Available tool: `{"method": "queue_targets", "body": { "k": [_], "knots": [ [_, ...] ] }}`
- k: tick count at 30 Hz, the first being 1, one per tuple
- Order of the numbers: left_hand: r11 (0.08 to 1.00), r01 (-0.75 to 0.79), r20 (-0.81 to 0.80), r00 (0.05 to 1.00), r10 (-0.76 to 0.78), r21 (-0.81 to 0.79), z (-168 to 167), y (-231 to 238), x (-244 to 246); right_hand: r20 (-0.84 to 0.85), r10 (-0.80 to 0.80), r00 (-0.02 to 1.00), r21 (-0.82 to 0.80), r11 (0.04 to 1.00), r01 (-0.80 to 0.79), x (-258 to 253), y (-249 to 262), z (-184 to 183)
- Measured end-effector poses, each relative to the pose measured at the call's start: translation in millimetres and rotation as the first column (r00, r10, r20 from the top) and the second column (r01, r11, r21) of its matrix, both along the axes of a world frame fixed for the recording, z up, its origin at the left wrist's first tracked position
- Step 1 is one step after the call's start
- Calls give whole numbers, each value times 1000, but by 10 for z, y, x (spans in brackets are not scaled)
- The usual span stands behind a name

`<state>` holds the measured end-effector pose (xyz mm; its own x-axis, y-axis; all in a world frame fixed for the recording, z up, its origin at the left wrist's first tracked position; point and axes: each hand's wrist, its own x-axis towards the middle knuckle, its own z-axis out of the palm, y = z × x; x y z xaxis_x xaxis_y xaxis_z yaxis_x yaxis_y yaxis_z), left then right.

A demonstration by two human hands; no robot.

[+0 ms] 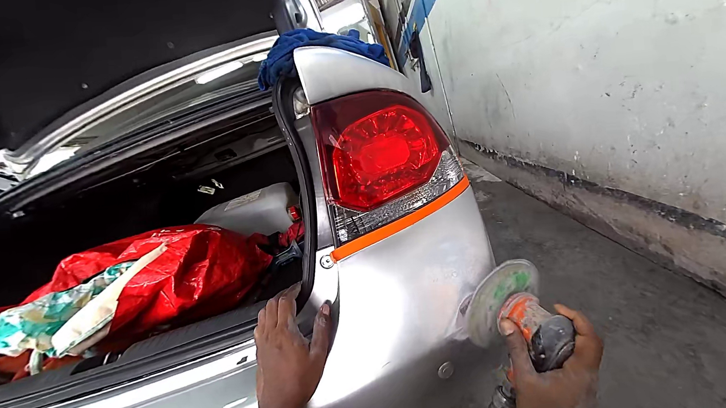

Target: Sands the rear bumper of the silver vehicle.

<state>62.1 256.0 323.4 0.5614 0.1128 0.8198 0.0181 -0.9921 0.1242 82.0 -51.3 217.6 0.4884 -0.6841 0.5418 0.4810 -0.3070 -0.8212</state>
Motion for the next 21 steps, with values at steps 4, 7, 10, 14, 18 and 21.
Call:
{"method": "queue_targets", "body": {
  "k": [4,7,10,14,18,21],
  "knots": [
    [1000,10,10,1000,-10,17,-17,33,-2,85,34,996,-82,996,-27,-121,174,120],
    [999,19,12,1000,-19,27,-23,41,-5,111,38,993,-112,993,-25,-145,244,148],
    [1000,13,3,1000,-13,21,-10,7,-21,48,20,999,-52,998,-18,-66,78,128],
    [1000,0,8,1000,-1,20,7,-13,-12,-58,0,998,80,997,5,187,-225,44],
    [1000,-4,13,1000,3,22,4,2,0,-49,-36,998,85,996,40,171,-197,111],
    [1000,-4,9,1000,4,23,0,3,1,-9,22,1000,16,1000,-22,22,-48,123]
  ]
}}
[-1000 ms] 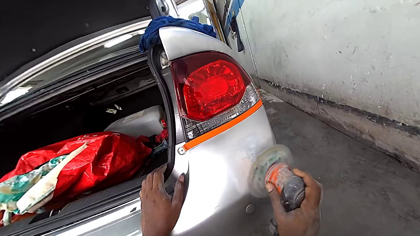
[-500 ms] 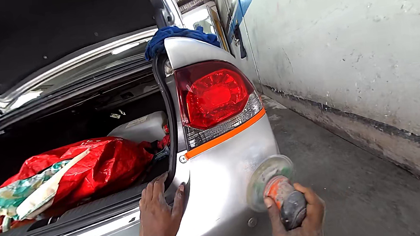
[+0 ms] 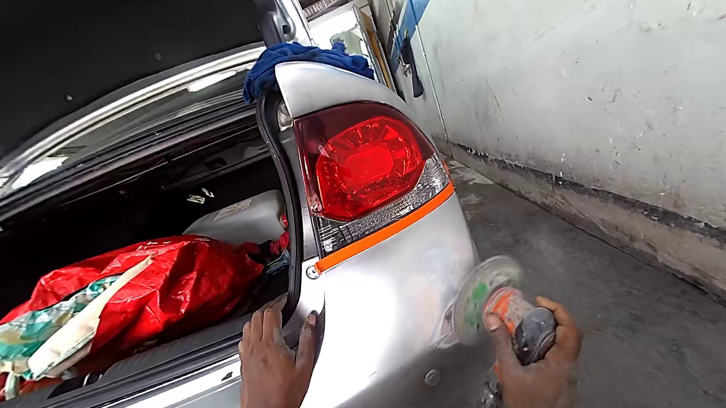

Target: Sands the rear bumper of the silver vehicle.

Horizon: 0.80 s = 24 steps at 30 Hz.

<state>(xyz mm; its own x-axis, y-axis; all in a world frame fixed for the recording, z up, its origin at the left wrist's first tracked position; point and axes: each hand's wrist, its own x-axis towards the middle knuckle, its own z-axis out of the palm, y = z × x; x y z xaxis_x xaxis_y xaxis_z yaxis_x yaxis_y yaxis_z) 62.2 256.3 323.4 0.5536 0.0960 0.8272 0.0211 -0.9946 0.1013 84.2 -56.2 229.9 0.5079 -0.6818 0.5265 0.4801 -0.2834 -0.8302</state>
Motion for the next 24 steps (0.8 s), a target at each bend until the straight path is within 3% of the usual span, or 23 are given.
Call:
{"method": "queue_targets", "body": {
  "k": [5,12,20,24],
  "knots": [
    [1000,12,-1,1000,-12,-6,0,-15,-16,54,19,998,-68,998,-15,-98,138,-13],
    [999,-34,-36,999,34,-4,4,-27,-22,-75,13,997,96,995,-5,211,-234,39],
    [1000,-10,-16,1000,10,-4,9,-26,-16,-18,45,999,-18,999,-45,6,-27,91],
    [1000,-19,-32,999,18,-9,21,-28,-17,-89,76,993,121,990,-65,254,-298,61]
  ]
}}
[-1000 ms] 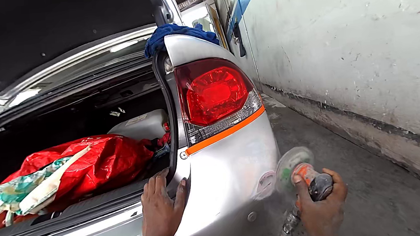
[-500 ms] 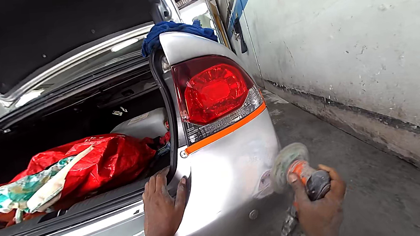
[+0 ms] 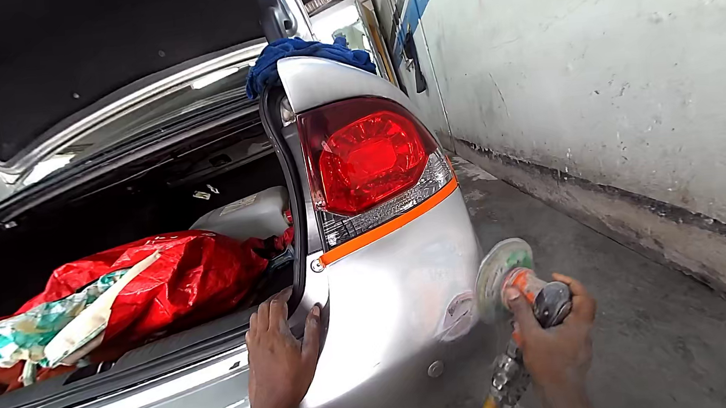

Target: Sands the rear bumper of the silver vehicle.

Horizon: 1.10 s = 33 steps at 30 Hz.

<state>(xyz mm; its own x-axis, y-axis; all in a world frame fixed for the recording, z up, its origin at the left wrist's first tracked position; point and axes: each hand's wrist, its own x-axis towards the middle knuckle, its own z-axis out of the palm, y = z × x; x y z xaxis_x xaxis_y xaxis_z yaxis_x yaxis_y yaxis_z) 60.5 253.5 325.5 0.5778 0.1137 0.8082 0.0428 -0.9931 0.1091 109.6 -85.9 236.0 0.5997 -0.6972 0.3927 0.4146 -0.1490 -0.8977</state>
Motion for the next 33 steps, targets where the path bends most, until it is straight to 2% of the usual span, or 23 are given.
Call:
{"method": "queue_targets", "body": {
  "k": [3,9,15,18,22,26,33],
  "knots": [
    [1000,-3,15,1000,3,4,-3,5,8,-38,16,999,27,1000,-15,48,-54,0],
    [1000,13,11,1000,-13,4,-12,11,0,72,12,997,-157,988,-1,-304,295,-4],
    [1000,-18,2,1000,18,0,-9,-14,1,-3,-49,999,-36,998,49,-112,93,-60],
    [1000,-26,5,1000,26,4,-5,-16,-1,29,-87,996,-67,994,88,-224,233,-74],
    [1000,-16,-15,1000,16,-1,1,-21,-18,152,-130,980,-162,975,154,-385,496,-67],
    [1000,-11,-7,1000,10,-4,-15,-1,-1,194,-140,971,-183,967,176,-397,589,-65],
    [1000,12,10,1000,-12,3,-13,9,-5,196,-87,977,-203,971,127,-503,722,-225]
  ]
}}
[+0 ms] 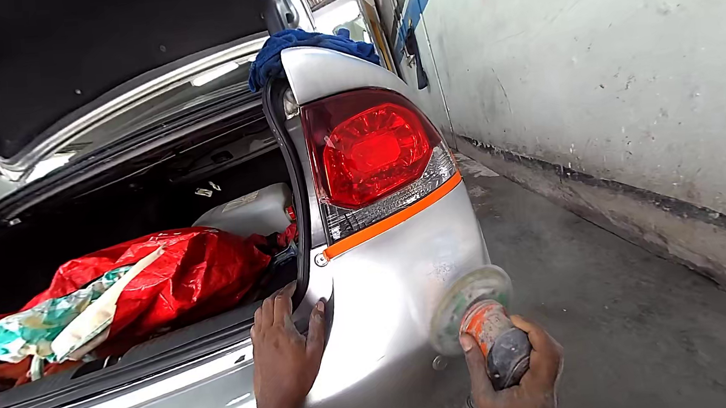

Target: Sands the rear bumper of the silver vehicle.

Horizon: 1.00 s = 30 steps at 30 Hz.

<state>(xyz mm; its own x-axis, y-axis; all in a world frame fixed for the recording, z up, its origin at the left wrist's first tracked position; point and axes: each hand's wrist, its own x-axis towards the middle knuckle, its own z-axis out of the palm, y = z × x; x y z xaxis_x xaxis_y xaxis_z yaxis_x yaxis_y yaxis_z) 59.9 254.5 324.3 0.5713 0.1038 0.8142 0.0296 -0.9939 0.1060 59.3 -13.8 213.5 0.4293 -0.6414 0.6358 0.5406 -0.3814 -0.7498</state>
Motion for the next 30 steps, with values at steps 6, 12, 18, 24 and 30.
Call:
{"method": "queue_targets", "body": {
  "k": [6,12,18,24,30],
  "knots": [
    [1000,4,-15,1000,-4,-3,-14,28,-12,-50,-34,998,44,998,36,85,-154,57],
    [1000,2,-13,1000,-2,-7,-19,17,-3,-87,-60,994,67,996,66,116,-231,125],
    [1000,20,-4,1000,-20,1,-20,30,-2,-33,-39,999,-20,999,39,25,-71,176],
    [1000,5,-14,1000,-5,-8,-19,17,-2,-129,1,992,80,997,9,99,-238,97],
    [1000,24,-22,999,-24,-2,-11,39,-12,-61,8,998,-5,1000,-8,-8,-59,226]
  ]
}}
